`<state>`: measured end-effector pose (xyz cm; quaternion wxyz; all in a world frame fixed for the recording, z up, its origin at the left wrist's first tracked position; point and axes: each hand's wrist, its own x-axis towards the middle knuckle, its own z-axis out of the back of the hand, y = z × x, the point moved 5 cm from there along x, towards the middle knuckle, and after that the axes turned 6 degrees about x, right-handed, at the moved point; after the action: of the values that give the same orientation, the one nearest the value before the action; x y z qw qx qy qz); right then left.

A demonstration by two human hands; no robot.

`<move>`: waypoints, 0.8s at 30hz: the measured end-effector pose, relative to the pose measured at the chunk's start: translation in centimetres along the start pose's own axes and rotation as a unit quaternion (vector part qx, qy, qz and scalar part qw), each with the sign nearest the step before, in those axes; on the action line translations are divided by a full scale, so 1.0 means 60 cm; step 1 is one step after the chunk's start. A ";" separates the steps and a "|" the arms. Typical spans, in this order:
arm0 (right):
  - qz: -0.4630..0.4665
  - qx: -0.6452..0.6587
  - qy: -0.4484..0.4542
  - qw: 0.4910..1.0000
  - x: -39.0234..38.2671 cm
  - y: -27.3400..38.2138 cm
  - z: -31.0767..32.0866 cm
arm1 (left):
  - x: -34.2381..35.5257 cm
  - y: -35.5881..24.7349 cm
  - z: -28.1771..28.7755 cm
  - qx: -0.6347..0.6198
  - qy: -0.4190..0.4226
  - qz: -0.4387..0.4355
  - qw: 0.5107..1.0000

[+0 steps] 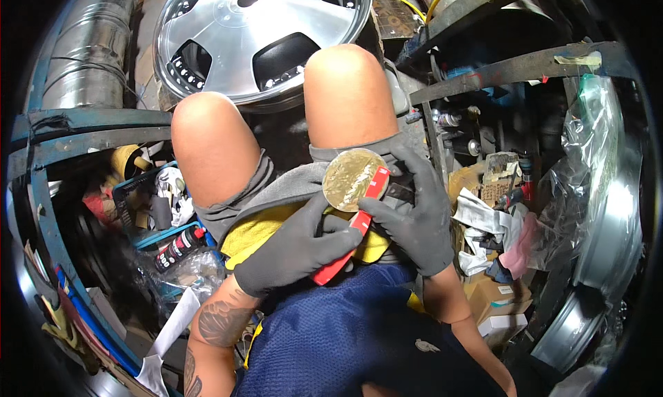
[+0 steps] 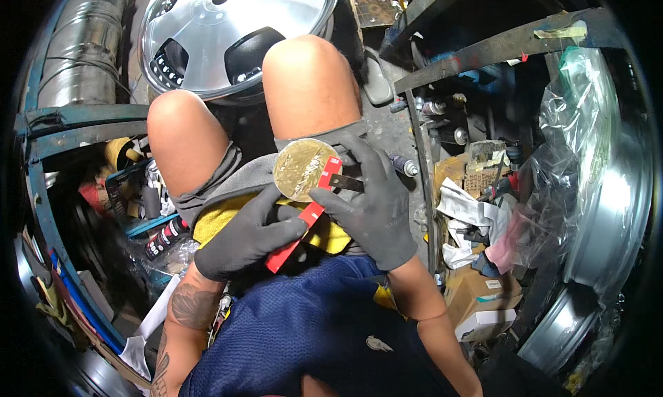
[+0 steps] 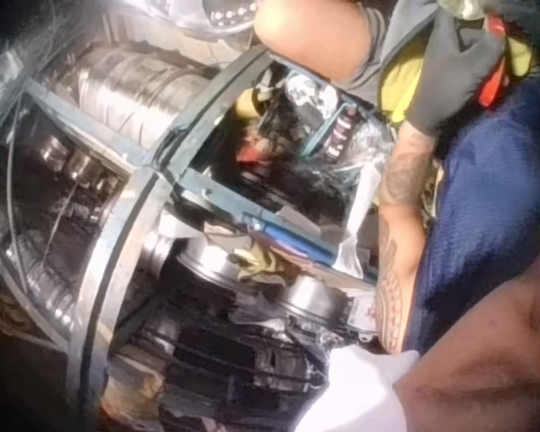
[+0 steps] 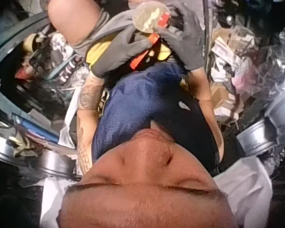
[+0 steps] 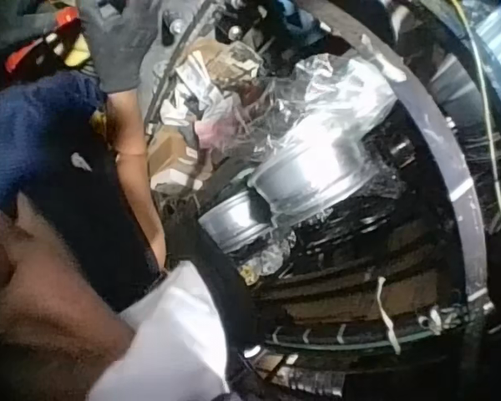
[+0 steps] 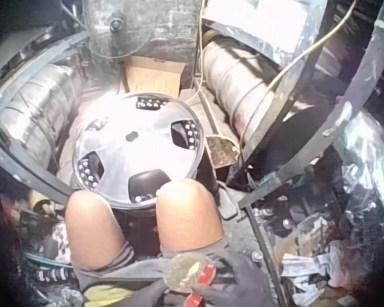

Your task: Cleaning a gold-colored emblem, applying adhesive tape to its back, and attaching it to the center of a hubcap.

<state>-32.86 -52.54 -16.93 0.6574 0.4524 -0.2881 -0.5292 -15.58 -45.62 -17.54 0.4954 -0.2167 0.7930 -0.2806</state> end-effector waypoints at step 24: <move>0.191 -0.165 -0.030 0.967 -0.017 -0.043 -0.027 | -0.003 0.030 0.008 -0.051 -0.024 0.021 0.998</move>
<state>-32.89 -51.19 -19.84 0.8029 0.2578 -0.2976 -0.4475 -15.17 -44.26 -18.77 0.5081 -0.2319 0.7986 -0.2241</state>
